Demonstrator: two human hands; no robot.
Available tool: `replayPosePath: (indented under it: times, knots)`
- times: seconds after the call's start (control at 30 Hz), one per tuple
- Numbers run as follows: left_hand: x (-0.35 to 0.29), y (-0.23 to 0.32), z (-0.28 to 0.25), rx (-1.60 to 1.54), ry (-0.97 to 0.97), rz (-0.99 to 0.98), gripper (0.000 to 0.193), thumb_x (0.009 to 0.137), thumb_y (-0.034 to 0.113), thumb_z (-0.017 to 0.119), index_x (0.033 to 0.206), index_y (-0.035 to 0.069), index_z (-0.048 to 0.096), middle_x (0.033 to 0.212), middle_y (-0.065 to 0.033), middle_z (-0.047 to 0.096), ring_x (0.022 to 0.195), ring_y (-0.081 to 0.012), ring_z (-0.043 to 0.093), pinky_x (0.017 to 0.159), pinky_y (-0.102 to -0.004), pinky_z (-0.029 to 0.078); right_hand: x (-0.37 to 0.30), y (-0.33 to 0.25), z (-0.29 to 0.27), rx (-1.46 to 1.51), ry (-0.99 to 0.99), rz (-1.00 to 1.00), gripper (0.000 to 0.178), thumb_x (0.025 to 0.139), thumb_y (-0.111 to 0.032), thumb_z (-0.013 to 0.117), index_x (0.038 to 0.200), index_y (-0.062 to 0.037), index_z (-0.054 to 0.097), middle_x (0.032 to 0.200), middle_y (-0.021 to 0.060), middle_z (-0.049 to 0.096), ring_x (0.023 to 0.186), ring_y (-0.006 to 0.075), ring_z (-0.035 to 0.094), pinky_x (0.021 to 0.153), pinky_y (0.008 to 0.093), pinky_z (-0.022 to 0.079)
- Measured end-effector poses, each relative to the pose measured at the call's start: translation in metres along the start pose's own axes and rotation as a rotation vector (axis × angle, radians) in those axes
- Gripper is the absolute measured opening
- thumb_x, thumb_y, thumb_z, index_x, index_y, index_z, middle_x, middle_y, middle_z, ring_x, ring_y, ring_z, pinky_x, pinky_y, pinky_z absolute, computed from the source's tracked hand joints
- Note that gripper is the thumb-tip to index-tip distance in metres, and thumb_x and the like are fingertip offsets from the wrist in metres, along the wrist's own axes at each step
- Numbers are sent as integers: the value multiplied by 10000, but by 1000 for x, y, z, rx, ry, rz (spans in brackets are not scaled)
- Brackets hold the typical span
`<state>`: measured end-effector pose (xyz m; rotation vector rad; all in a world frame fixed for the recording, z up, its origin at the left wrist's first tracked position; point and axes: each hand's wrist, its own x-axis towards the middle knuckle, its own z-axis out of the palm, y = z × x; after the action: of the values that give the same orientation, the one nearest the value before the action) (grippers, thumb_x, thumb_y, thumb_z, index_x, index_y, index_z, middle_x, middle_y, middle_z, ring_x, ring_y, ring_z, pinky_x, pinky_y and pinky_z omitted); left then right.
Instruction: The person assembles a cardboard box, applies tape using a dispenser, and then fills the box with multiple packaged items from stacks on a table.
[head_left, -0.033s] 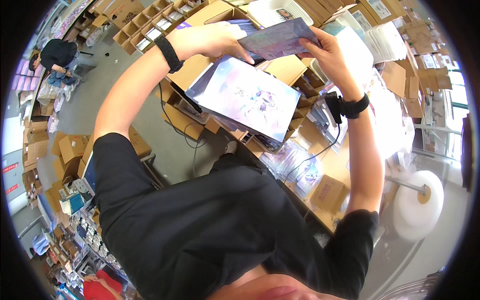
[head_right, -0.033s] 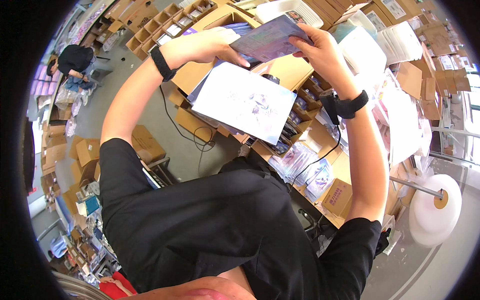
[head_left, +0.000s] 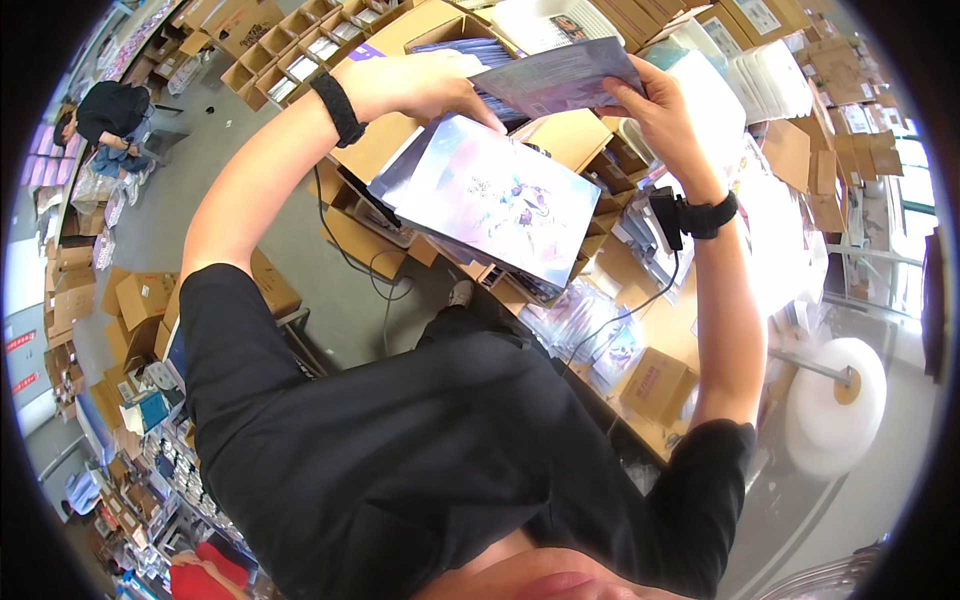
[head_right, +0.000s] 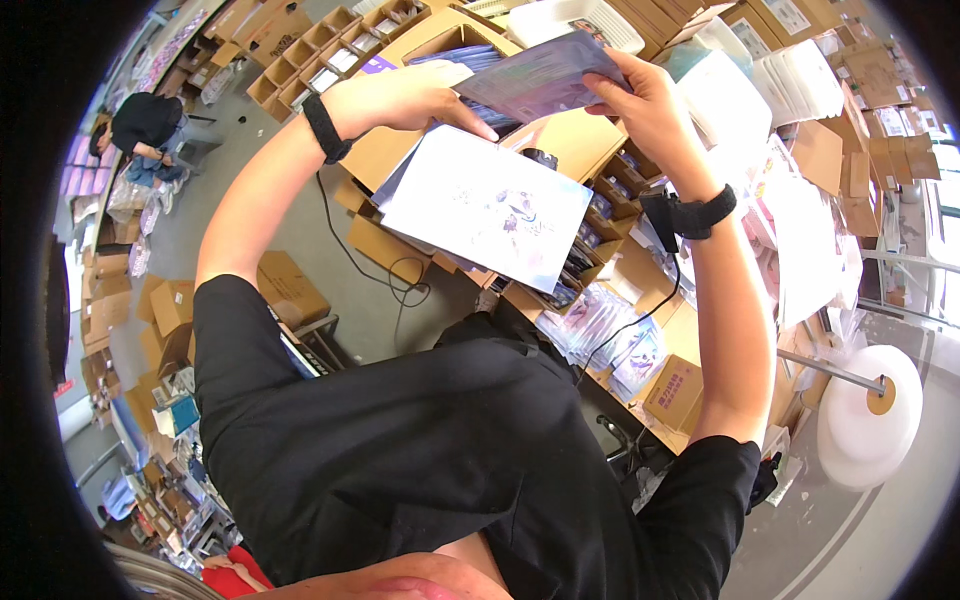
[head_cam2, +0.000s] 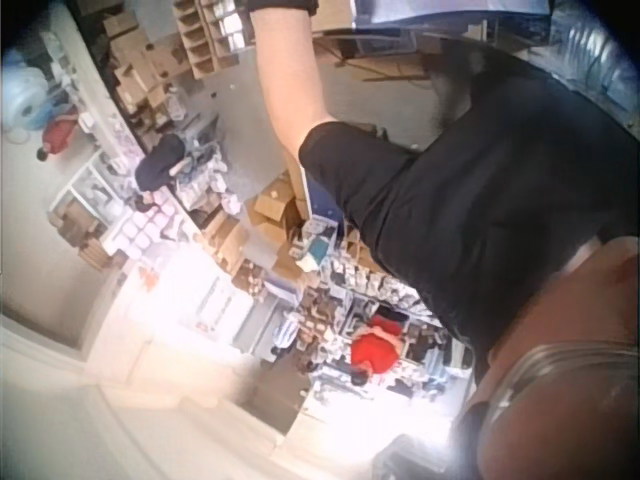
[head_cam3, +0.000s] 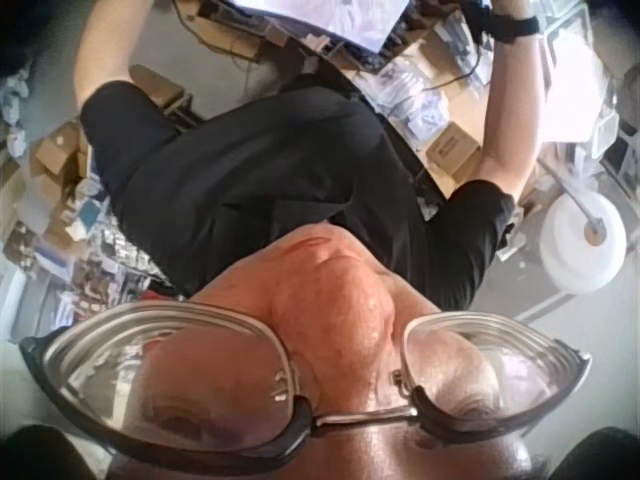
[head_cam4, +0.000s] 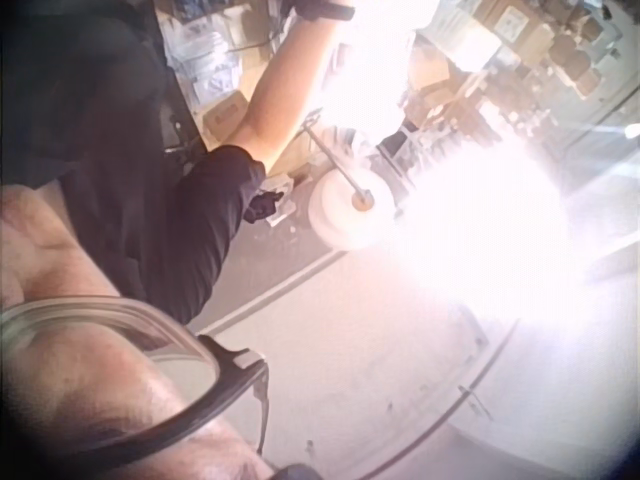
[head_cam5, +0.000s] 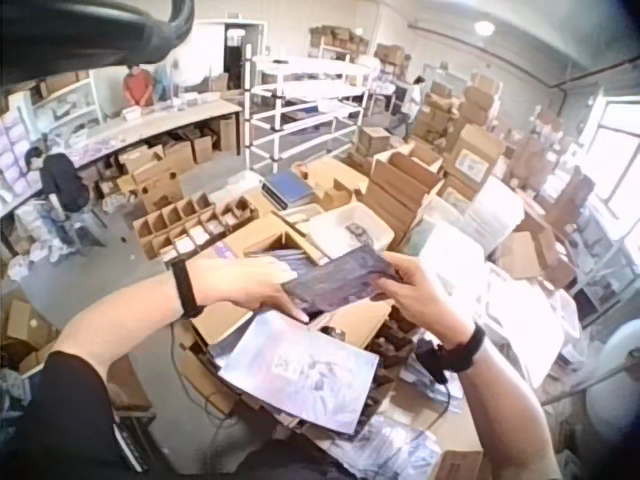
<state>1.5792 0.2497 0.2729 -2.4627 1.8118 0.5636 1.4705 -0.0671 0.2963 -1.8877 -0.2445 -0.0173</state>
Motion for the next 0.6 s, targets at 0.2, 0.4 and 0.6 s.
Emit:
replayPosePath:
  times: [0.2,0.4,0.6]
  knots:
    - [-4,-18,23,161,331,198,551,866,-61,674,1308,258,756,1425,-124,579,1417,-318,486,1165,-411,427,16,13,-6,3,-32,-45,309,1026,-31,656,1332,-5,685,1092,74,768,953,155,739,875,327,628]
    - [-6,-33,32,4,375,200,521,779,-132,690,1240,106,734,1603,-99,485,1503,-348,432,1208,-459,422,41,3,24,-834,-161,-296,292,944,-77,697,1235,-60,712,1085,179,764,979,379,726,864,444,594]
    - [-5,-50,43,-234,415,241,561,813,-151,650,1287,136,733,1604,-89,507,1529,-348,412,1230,-467,398,32,15,72,-1187,-279,-529,205,925,-205,731,1096,-93,717,1044,74,678,1076,296,661,942,398,554]
